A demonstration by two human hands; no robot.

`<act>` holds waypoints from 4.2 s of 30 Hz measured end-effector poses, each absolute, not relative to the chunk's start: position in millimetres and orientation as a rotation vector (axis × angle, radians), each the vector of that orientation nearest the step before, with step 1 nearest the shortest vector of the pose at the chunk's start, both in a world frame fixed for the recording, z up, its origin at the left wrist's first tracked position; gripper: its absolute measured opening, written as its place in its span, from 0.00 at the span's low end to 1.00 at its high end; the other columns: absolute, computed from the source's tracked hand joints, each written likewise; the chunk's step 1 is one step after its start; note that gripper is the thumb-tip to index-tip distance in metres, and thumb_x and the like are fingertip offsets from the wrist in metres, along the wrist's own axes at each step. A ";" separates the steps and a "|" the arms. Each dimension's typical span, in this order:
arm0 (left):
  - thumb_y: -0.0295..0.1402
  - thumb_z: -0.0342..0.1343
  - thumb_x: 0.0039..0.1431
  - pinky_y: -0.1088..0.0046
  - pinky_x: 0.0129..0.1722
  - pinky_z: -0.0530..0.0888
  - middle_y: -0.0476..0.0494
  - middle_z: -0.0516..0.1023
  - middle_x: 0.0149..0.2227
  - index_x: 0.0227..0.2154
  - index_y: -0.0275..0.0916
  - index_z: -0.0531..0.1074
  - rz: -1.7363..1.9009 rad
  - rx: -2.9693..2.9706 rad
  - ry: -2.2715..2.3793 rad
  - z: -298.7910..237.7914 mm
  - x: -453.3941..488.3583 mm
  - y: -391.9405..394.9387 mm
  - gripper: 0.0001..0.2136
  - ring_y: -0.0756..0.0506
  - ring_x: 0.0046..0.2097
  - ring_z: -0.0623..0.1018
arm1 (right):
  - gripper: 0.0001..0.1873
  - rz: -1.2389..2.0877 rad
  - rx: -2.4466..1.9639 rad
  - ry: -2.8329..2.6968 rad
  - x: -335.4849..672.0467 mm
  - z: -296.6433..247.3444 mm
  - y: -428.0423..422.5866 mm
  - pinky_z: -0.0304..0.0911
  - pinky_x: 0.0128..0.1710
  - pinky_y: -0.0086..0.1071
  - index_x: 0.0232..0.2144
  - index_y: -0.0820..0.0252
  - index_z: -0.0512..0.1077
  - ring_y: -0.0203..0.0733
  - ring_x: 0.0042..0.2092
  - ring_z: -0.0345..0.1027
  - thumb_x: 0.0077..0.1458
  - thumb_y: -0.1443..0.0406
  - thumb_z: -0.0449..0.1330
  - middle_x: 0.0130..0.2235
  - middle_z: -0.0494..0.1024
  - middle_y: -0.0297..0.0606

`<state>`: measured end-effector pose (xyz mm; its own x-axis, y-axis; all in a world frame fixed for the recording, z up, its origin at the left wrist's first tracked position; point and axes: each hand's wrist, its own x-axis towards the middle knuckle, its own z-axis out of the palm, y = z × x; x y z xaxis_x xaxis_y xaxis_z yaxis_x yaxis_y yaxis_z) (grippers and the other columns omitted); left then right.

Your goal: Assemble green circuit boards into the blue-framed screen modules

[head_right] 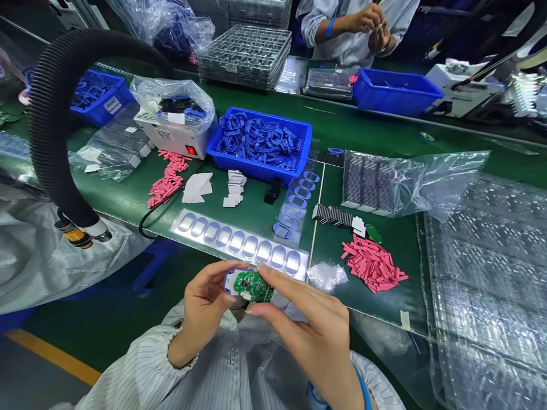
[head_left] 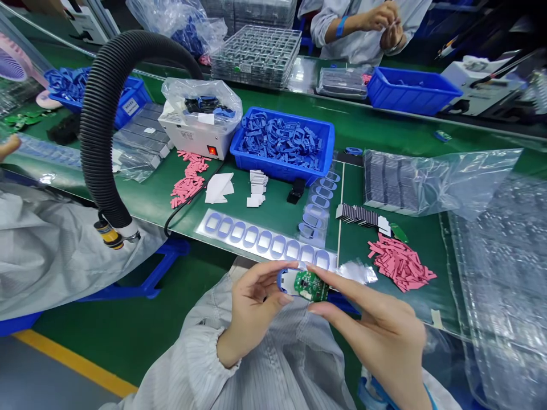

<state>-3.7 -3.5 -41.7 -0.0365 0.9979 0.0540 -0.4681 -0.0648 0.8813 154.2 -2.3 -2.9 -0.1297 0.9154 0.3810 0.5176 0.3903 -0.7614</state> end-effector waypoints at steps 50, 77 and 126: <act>0.30 0.68 0.41 0.70 0.32 0.82 0.44 0.84 0.30 0.32 0.42 0.81 1.360 0.872 1.127 -28.6 -11.4 -2.1 0.11 0.41 0.31 0.83 | 0.32 0.115 -0.981 -2.217 154.3 -15.6 -0.2 0.71 0.49 0.43 0.58 0.58 0.61 0.50 0.53 0.67 0.51 0.76 0.59 0.53 0.72 0.41; 0.24 0.59 0.54 0.69 0.42 0.79 0.45 0.83 0.40 0.44 0.45 0.76 1.370 1.560 1.097 -32.5 -20.8 -6.2 0.15 0.43 0.43 0.81 | 0.05 1.214 -1.145 -1.384 140.4 -25.8 0.8 0.74 0.30 0.26 0.34 0.57 0.76 0.38 0.30 0.76 0.52 0.66 0.62 0.31 0.81 0.37; 0.28 0.64 0.49 0.74 0.37 0.80 0.48 0.84 0.36 0.43 0.45 0.76 1.268 1.349 1.084 -25.8 -18.7 -3.7 0.17 0.45 0.35 0.82 | 0.25 0.881 -1.148 -1.539 153.5 -27.3 -4.2 0.72 0.27 0.26 0.46 0.43 0.73 0.36 0.28 0.74 0.44 0.66 0.69 0.34 0.81 0.31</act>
<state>-18.7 -3.7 -25.8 0.0665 0.9865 0.1497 -0.0053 -0.1497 0.9887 153.5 -4.2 -27.3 -0.0681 0.9573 0.2810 0.2429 0.2891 -0.9260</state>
